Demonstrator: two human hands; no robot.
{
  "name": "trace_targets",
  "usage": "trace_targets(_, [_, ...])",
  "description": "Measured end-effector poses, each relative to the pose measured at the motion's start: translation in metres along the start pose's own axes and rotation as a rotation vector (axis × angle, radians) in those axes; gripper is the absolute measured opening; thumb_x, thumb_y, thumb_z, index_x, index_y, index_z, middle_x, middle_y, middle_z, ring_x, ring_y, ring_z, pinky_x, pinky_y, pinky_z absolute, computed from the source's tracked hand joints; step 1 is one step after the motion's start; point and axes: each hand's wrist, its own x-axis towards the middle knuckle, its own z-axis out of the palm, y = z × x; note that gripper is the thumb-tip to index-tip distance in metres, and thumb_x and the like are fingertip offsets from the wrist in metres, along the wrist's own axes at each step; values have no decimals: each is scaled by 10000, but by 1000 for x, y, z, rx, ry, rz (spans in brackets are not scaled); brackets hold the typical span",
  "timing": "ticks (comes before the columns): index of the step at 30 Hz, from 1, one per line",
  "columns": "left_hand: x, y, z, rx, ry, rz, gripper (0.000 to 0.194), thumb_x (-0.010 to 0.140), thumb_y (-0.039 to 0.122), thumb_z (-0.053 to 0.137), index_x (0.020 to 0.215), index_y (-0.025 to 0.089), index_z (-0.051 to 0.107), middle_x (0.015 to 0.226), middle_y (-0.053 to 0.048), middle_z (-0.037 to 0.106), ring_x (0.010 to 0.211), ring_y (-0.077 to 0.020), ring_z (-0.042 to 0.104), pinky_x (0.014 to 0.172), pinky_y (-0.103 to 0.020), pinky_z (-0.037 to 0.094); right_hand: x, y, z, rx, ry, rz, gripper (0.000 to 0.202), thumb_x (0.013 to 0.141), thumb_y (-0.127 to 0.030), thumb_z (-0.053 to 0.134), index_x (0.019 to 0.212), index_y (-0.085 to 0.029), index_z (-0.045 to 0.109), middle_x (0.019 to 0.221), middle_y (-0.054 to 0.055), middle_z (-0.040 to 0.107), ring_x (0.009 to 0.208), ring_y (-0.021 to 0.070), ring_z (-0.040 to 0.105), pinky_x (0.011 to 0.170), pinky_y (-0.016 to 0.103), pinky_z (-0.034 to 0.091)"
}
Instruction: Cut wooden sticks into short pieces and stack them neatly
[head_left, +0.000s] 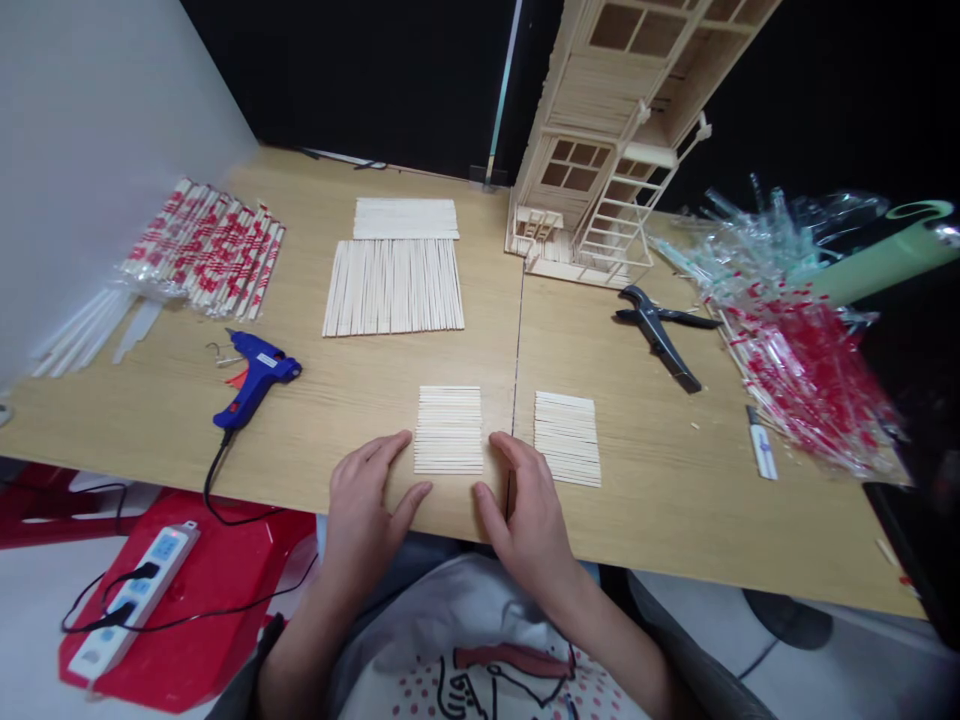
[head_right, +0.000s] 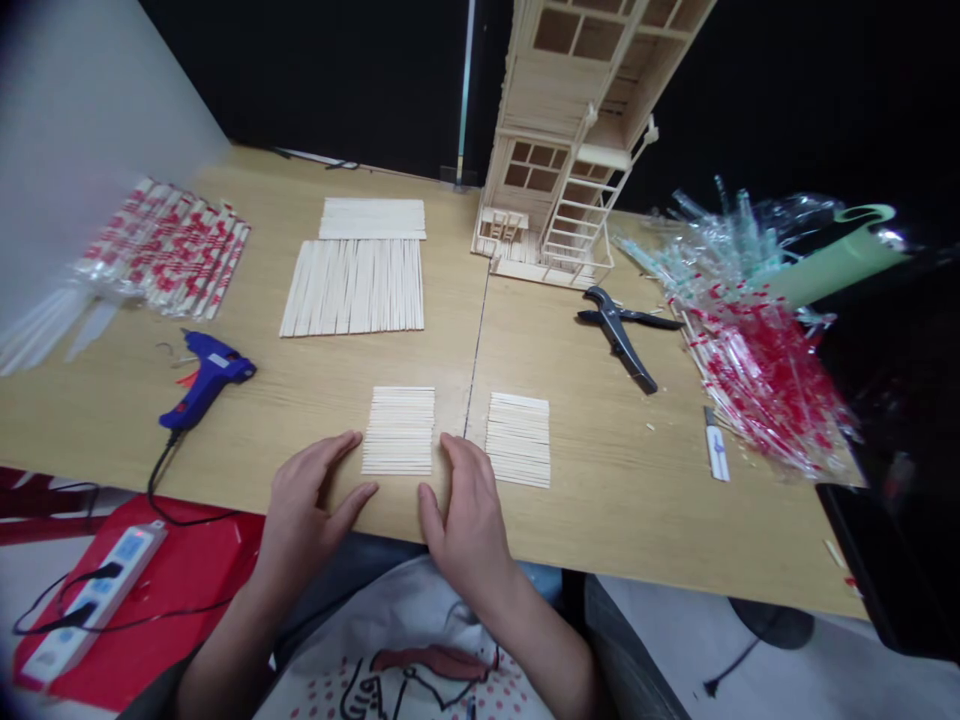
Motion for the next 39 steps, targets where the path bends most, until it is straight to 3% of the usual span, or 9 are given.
trace_targets(39, [-1,-1,-1,-37,23,50,435,889,366,667,1286,220,564,1237,-100,678,1147,-266,621,1029,-460,460,2,-1,2,-37,-37,-38,564,950,-238,525,1482,-177,347,1427,162,516,1356,289,465,1092,533,449])
